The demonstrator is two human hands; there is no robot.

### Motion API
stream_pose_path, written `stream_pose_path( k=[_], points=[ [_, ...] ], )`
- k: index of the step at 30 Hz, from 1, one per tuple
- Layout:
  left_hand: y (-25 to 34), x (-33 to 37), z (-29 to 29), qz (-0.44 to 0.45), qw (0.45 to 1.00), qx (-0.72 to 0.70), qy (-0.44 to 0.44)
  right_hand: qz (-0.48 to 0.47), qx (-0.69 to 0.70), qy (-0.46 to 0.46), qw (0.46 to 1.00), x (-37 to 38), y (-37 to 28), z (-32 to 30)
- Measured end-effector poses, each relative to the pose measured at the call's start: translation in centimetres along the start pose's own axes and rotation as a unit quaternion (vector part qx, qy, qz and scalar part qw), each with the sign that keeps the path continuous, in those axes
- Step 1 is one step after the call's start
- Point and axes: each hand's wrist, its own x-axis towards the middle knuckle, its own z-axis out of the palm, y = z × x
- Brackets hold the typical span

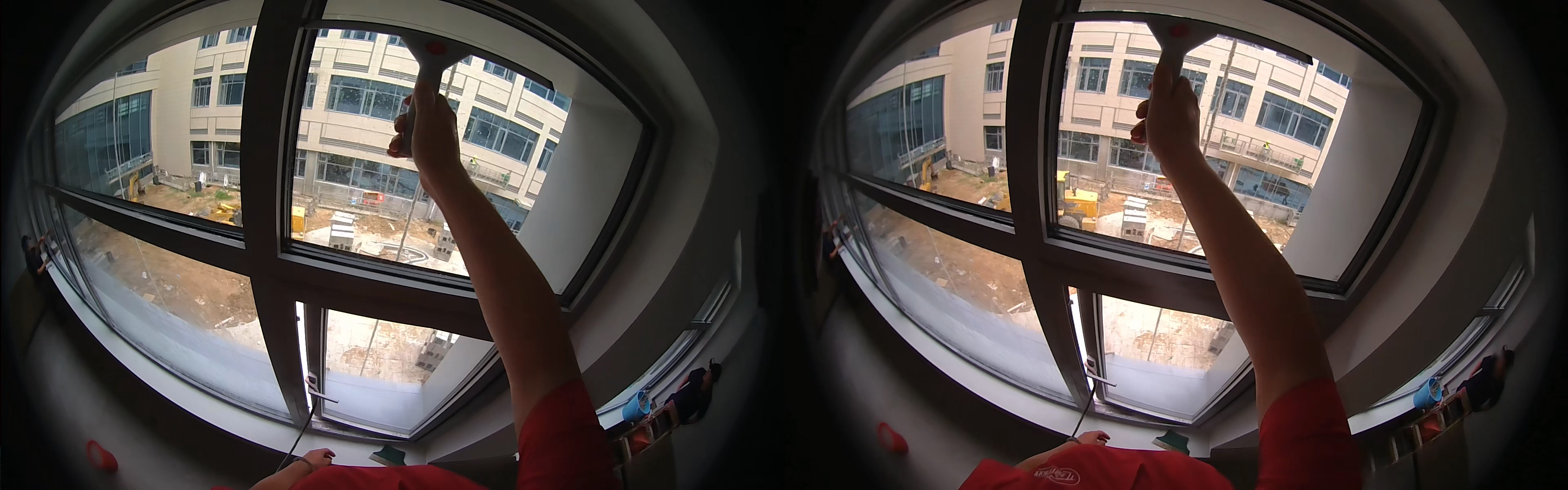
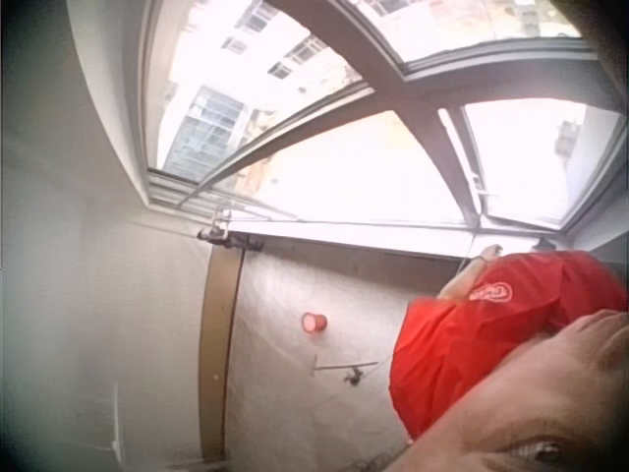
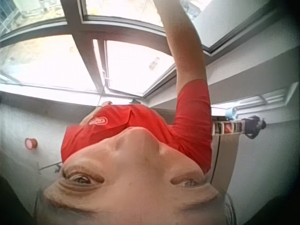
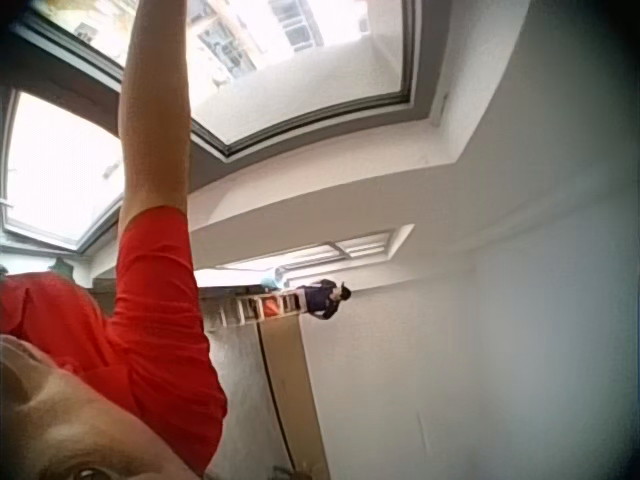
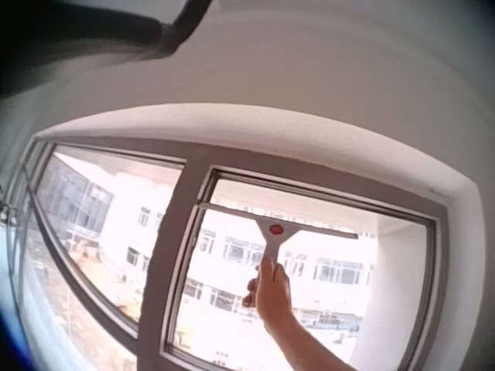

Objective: The person cleans a large window using a long-handled squeegee, a green scrubber, and a black cloth. They wipe the glass and the window frame, then use a squeegee to remove water. Another person is visible in the background cleaning a different window.

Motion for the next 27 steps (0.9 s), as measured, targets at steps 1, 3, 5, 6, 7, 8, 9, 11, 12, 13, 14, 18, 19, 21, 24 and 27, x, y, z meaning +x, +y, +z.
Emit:
stream_pose_path(
  k=[1, 3, 5, 6, 7, 8, 9, 11, 12, 13, 14, 18, 19, 21, 24, 27],
  points=[
    [2.0, -0.4, -0.4, -0.003, 1.000, -0.005, 0.015, -0.006, 0.000, 0.006, 1.000, -1.3, 1.8, 0.1],
    [4.6, -0.6, -1.2, 0.011, 0.999, -0.006, 0.040, 0.009, 0.006, 0.024, 1.000, -4.4, 4.8, 0.8],
    [5.6, -0.7, -1.3, 0.034, 0.998, 0.004, 0.052, 0.036, 0.041, 0.031, 0.998, -8.0, 7.6, 1.6],
    [5.1, -0.7, -0.9, 0.039, 0.998, -0.005, 0.058, 0.066, 0.045, 0.039, 0.996, -9.9, 9.2, 2.1],
    [5.2, -1.3, -0.6, 0.039, 0.998, -0.018, 0.053, 0.083, 0.025, 0.042, 0.995, -12.3, 10.1, 2.2],
    [5.2, -1.8, -0.4, 0.040, 0.997, -0.029, 0.052, 0.117, 0.035, 0.048, 0.991, -14.5, 11.5, 2.5],
    [4.4, -2.8, 0.1, 0.050, 0.997, -0.013, 0.050, 0.142, 0.004, 0.043, 0.989, -16.7, 13.2, 2.5],
    [3.5, -3.4, 1.4, 0.041, 0.999, -0.001, 0.017, 0.149, -0.017, 0.053, 0.987, -21.0, 15.8, 1.6],
    [2.9, -3.9, 1.8, 0.034, 0.999, 0.003, 0.001, 0.159, -0.018, 0.055, 0.986, -22.6, 16.6, 1.6],
    [2.2, -4.7, 2.2, 0.016, 1.000, -0.008, -0.002, 0.192, -0.003, 0.054, 0.980, -23.7, 17.2, 1.9],
    [1.2, -5.3, 2.6, -0.003, 1.000, -0.017, -0.008, 0.227, 0.010, 0.056, 0.972, -25.0, 17.2, 2.0],
    [1.2, -7.8, 2.4, -0.058, 0.997, -0.047, 0.032, 0.322, 0.093, 0.054, 0.941, -26.1, 14.2, 1.8],
    [1.1, -8.5, 2.8, -0.053, 0.996, -0.056, 0.035, 0.355, 0.095, 0.050, 0.929, -26.1, 13.4, 1.9],
    [1.7, -8.7, 2.2, -0.035, 0.996, -0.067, 0.054, 0.354, 0.095, 0.041, 0.929, -25.8, 13.5, 2.1],
    [4.0, -8.0, 1.0, 0.067, 0.989, -0.072, 0.109, 0.317, 0.098, 0.026, 0.943, -26.6, 13.1, 2.0],
    [15.4, -10.6, -3.7, 0.124, 0.943, -0.167, 0.261, 0.250, 0.044, 0.007, 0.967, -32.4, 15.0, -0.7]
  ],
)
